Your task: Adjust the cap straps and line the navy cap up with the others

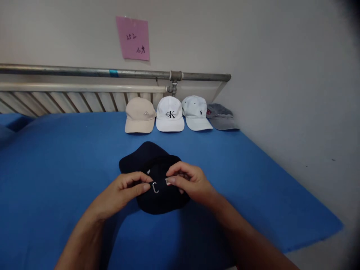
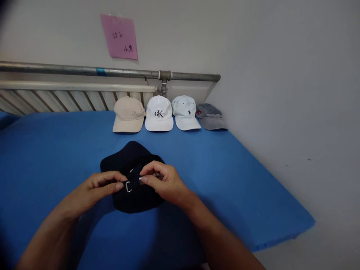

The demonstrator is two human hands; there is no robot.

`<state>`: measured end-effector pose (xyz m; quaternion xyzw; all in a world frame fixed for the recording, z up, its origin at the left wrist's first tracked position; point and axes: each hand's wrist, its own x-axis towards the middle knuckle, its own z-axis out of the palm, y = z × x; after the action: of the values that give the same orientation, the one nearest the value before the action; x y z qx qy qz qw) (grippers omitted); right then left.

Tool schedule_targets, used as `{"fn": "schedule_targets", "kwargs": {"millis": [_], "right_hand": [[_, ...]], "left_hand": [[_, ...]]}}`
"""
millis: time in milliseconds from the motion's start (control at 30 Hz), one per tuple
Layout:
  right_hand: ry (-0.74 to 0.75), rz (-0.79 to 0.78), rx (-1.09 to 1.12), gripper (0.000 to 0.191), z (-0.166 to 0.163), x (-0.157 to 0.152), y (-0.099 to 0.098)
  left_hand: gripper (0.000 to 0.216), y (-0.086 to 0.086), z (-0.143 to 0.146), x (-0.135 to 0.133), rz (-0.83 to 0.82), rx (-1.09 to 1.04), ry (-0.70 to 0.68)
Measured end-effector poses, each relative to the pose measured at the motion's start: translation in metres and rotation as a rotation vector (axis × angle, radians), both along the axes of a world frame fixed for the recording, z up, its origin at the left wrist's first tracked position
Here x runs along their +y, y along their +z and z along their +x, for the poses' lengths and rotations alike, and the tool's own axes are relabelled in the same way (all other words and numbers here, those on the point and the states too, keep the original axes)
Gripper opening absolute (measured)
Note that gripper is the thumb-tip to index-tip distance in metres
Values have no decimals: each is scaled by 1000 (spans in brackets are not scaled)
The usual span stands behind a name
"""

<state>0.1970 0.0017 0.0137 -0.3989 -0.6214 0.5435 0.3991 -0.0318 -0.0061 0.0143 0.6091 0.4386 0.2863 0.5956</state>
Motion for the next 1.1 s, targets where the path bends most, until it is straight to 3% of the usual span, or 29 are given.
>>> {"fn": "schedule_targets", "kwargs": {"millis": [100, 167, 400, 533, 633, 800, 933, 1100], "right_hand": [[28, -143, 86, 8, 0, 0, 1], [14, -143, 97, 8, -2, -1, 0], [-26, 110, -16, 1, -8, -3, -1], [-209, 336, 5, 6, 3, 4, 1], [-305, 400, -27, 8, 14, 13, -1], [-215, 374, -126, 21, 23, 28, -14], [-170, 377, -135, 34, 25, 36, -26], [13, 473, -306, 29, 17, 32, -30]], "left_hand": [[17, 1, -2, -2, -2, -42, -27], [18, 1, -1, -3, 4, -39, -36], [19, 0, 15, -5, 25, 52, -88], [18, 1, 10, -4, -35, -71, -89], [18, 0, 3, -4, -84, -137, -56], [15, -9, -9, -4, -112, -257, -17], [24, -9, -18, -6, -15, -413, -65], [21, -3, -22, -9, 122, -599, -137]]}}
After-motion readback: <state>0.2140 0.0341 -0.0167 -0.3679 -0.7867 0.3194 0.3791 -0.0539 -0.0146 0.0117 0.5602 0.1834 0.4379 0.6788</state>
